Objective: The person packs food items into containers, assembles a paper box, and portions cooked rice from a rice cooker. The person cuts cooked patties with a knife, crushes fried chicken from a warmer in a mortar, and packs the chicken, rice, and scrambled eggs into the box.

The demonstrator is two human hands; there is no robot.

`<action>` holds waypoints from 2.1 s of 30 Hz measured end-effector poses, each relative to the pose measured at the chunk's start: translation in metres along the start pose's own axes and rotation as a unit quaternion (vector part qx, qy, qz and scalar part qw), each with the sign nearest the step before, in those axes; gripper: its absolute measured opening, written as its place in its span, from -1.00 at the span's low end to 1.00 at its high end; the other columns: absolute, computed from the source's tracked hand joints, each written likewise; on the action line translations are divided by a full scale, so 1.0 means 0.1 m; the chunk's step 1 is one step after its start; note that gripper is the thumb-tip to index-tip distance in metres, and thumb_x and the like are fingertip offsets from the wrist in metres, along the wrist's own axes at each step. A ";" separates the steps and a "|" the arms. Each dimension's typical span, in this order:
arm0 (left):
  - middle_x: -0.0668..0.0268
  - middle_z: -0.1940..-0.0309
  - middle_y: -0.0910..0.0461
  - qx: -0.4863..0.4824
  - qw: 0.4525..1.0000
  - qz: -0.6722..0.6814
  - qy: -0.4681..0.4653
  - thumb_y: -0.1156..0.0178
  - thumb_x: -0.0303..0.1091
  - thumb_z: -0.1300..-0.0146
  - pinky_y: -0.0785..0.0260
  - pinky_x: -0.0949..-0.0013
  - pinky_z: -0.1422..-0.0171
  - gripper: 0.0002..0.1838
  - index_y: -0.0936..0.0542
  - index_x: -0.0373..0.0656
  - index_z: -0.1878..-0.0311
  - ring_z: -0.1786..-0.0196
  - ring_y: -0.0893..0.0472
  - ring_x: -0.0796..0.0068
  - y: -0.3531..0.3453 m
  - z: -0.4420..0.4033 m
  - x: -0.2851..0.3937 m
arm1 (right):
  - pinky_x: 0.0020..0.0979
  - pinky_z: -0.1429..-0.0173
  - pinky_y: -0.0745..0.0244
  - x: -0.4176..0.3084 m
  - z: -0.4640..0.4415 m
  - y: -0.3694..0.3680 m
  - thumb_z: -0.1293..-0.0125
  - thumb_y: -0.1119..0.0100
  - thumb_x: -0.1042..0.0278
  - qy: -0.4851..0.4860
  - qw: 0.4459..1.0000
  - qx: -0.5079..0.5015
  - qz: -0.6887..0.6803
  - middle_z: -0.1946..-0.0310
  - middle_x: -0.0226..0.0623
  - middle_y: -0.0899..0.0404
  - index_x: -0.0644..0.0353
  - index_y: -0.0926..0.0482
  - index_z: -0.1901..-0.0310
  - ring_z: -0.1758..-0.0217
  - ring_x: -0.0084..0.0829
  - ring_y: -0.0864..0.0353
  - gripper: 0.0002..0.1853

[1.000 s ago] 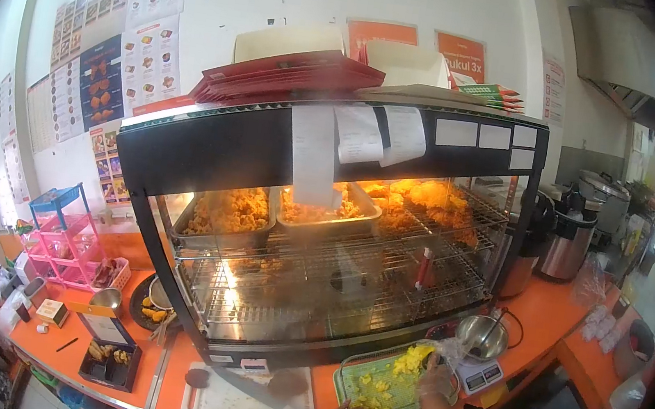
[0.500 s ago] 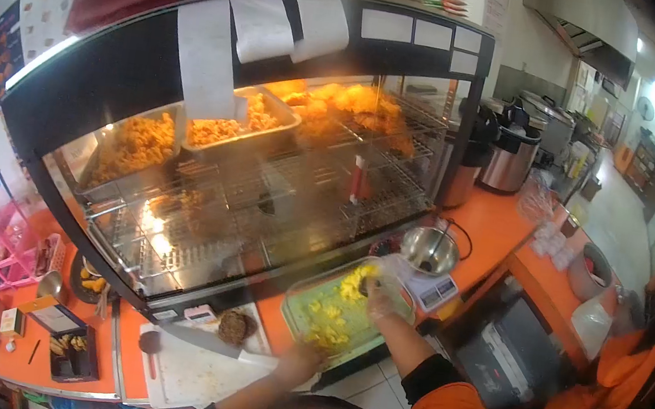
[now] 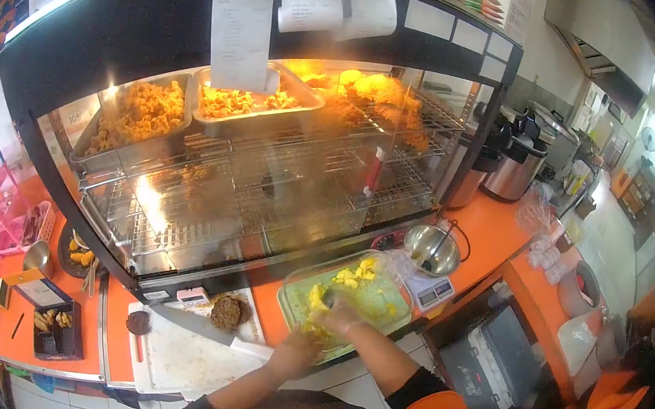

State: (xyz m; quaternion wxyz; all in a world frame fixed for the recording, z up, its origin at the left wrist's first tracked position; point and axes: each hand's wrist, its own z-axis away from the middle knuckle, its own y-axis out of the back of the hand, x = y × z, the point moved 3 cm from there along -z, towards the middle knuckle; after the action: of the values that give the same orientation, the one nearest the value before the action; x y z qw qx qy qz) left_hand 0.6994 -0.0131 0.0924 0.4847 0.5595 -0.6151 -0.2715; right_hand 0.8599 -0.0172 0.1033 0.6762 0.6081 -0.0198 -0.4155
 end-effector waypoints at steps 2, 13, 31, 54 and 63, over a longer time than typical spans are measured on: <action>0.23 0.18 -0.55 0.044 0.994 0.091 0.030 -0.12 -0.16 -0.19 -0.09 0.01 -0.37 -0.74 -0.59 -0.11 0.19 -0.05 -0.46 0.26 -0.04 0.05 -0.01 | -0.20 -0.23 -0.32 -0.25 0.21 0.16 -0.14 -0.17 0.01 0.027 0.996 -0.073 0.038 -0.12 0.08 -0.42 0.17 -0.25 -0.26 -0.19 -0.05 -0.42 -0.30; 0.18 0.45 -0.46 0.060 0.993 0.063 0.080 -0.25 -0.16 -0.02 -0.32 0.17 0.00 -0.75 -0.59 -0.17 0.46 0.20 -0.43 0.21 0.05 0.07 -0.04 | -0.22 -0.27 -0.30 -0.17 -0.13 0.49 -0.06 -0.21 -0.26 -0.025 0.998 -0.062 -0.018 -0.17 0.18 -0.34 0.40 -0.22 -0.24 -0.24 -0.04 -0.38 -0.07; 0.19 0.33 -0.40 0.086 0.990 0.095 0.050 -0.23 -0.25 -0.12 -0.36 0.22 -0.04 -0.82 -0.59 -0.16 0.43 0.11 -0.44 0.16 -0.11 0.11 -0.14 | -0.19 -0.20 -0.33 -0.32 -0.08 -0.11 -0.07 -0.09 -0.40 0.036 0.980 -0.190 -0.034 -0.12 0.01 -0.43 0.26 -0.31 -0.22 -0.16 -0.13 -0.45 -0.10; -0.03 -0.05 -0.38 0.523 0.632 -0.237 0.521 -0.33 -0.43 0.05 -0.25 0.10 -0.18 -0.61 -0.53 -0.20 0.08 -0.12 -0.37 0.00 2.33 4.84 -0.33 | -0.39 0.42 -0.44 -4.91 1.31 -3.13 -0.26 -0.11 -0.06 0.379 0.769 -0.508 -0.086 0.45 -0.30 -0.45 0.17 -0.41 0.05 0.46 -0.38 -0.49 -0.55; -0.04 -0.10 -0.31 0.502 0.519 -0.265 0.639 -0.24 -0.51 0.02 -0.23 0.06 -0.20 -0.67 -0.51 -0.23 0.11 -0.18 -0.34 0.00 2.36 6.13 0.10 | -0.15 -0.18 -0.33 -6.29 2.19 -3.57 -0.24 0.11 0.47 0.492 0.815 -0.270 0.147 -0.04 0.19 -0.43 0.28 -0.13 -0.27 -0.13 0.03 -0.45 -0.47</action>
State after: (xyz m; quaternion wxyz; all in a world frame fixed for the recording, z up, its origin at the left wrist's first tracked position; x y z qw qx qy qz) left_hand 0.0484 -0.0970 0.0676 0.2918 0.8699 0.0027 0.3975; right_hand 0.1401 0.2057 0.1621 0.7859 0.5143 0.3389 0.0549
